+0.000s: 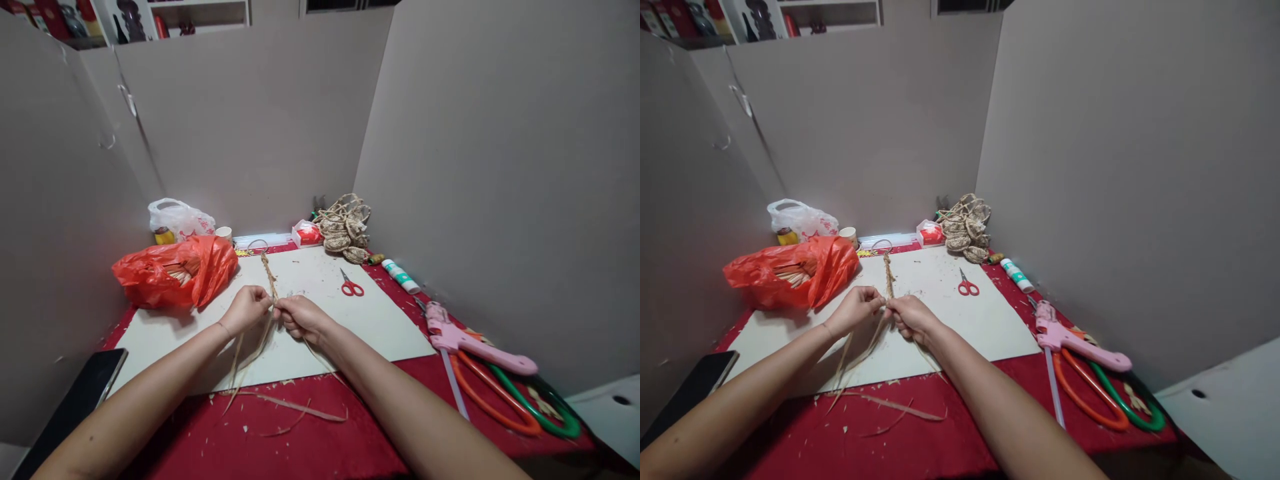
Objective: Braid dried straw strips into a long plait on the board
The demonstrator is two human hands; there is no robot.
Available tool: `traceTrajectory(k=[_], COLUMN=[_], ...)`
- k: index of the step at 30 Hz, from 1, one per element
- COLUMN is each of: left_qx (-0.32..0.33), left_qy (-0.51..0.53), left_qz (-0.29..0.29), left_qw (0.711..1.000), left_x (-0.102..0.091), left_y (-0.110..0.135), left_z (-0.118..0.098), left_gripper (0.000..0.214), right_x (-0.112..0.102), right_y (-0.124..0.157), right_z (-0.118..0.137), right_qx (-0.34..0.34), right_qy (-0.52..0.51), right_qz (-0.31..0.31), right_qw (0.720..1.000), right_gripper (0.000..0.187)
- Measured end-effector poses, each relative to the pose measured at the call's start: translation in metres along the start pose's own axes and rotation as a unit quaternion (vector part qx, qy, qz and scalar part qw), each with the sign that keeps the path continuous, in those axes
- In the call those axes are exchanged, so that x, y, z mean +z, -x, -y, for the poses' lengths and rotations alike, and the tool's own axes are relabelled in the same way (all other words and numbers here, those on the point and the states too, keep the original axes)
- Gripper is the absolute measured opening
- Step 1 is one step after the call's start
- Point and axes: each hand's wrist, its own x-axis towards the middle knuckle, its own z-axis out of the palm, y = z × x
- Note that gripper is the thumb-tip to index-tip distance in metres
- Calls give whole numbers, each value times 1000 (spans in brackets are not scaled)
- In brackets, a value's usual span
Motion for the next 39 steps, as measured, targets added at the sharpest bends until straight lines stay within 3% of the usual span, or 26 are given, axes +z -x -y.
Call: traceTrajectory(k=[7, 13, 18, 22, 26, 28, 30, 32, 34, 39], left_qx=[21, 104, 71, 65, 87, 36, -48, -96, -83, 26], left_qy=[-53, -189, -151, -113, -62, 14, 112, 174, 175, 88], left_qz=[-50, -72, -81, -56, -148, -110, 2, 65, 67, 51], left_qw=[997, 974, 983, 990, 983, 993, 993, 978, 979, 994], left_x=[3, 10, 25, 17, -2, -3, 3, 12, 19, 18], left_y=[7, 27, 47, 59, 42, 26, 12, 6, 5, 11], left_z=[2, 1, 5, 2, -5, -5, -1, 6, 15, 29], left_gripper=[21, 21, 42, 52, 35, 23, 14, 18, 22, 25], right_x=[1, 5, 13, 8, -4, -8, -11, -13, -16, -20], right_y=[0, -3, -2, -1, -2, -3, -3, -3, -3, 2], right_z=[-3, -8, -13, -10, -5, -3, -3, -2, -2, 3], right_qx=[-20, -16, -26, -9, 3, 8, 5, 6, 16, 22], right_qy=[-104, -162, -176, -180, -176, -164, -150, -129, -101, -15], right_qz=[55, 61, 60, 61, 106, 113, 121, 130, 137, 137], right_qw=[993, 985, 982, 982, 979, 980, 981, 983, 985, 990], right_gripper=[18, 25, 23, 13, 7, 8, 11, 12, 11, 15])
